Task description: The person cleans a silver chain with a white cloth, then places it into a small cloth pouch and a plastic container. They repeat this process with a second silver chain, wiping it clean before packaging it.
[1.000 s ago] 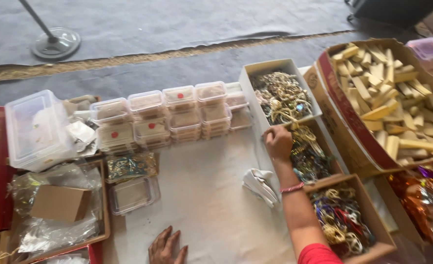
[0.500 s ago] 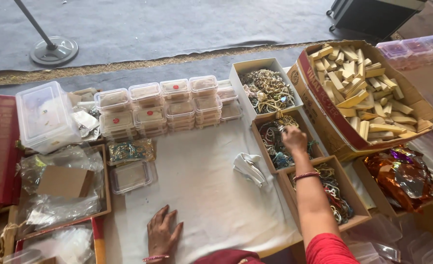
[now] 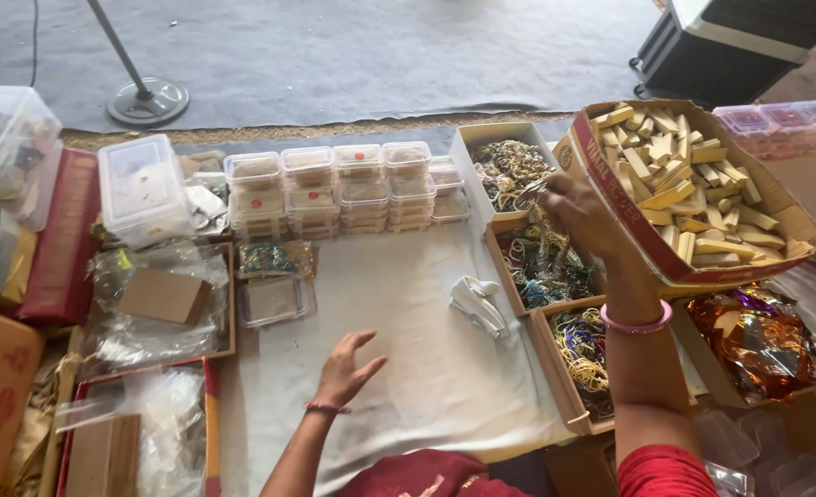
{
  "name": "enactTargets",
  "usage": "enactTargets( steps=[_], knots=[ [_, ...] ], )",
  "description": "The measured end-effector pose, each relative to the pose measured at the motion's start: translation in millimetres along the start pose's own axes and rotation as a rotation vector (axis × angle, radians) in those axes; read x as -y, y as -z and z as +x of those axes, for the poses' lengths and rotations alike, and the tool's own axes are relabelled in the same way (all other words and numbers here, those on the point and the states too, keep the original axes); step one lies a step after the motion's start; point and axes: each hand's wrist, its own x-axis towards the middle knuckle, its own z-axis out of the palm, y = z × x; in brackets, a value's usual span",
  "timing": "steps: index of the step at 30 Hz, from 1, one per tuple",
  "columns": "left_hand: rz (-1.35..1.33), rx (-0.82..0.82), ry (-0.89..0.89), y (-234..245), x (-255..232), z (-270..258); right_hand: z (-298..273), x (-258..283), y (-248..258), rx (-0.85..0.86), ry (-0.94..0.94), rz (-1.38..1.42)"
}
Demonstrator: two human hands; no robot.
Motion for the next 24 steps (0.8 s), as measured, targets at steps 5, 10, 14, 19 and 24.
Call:
enactTargets(
  steps=[5, 10, 14, 19, 24],
  knots=[
    [-0.521, 0.071, -0.048, -24.5, -6.6, 20.8, -17.8, 35.8, -64.9, 0.426, 0.033, 0.071],
    [-0.847, -0.096, 0.214, -25.5, 36.4, 11.6, -9.6, -21.9, -152.7, 0.428, -0.005, -0.192],
    [-0.166, -0.41, 0.447, -11.7, 79.2, -17.3, -23.9, -99.7, -201.1, 0.147, 0.055, -0.721],
    [0.39, -0.235, 0.411, 8.9, 81.8, -54.5, -64.8, -177.4, -268.2, 0.291, -0.343, -0.547],
    [0.53, -0.185, 0.384, 1.8, 98.9, -58.9, -104.4, -170.2, -311.0, 0.03, 0.048, -0.685]
  ],
)
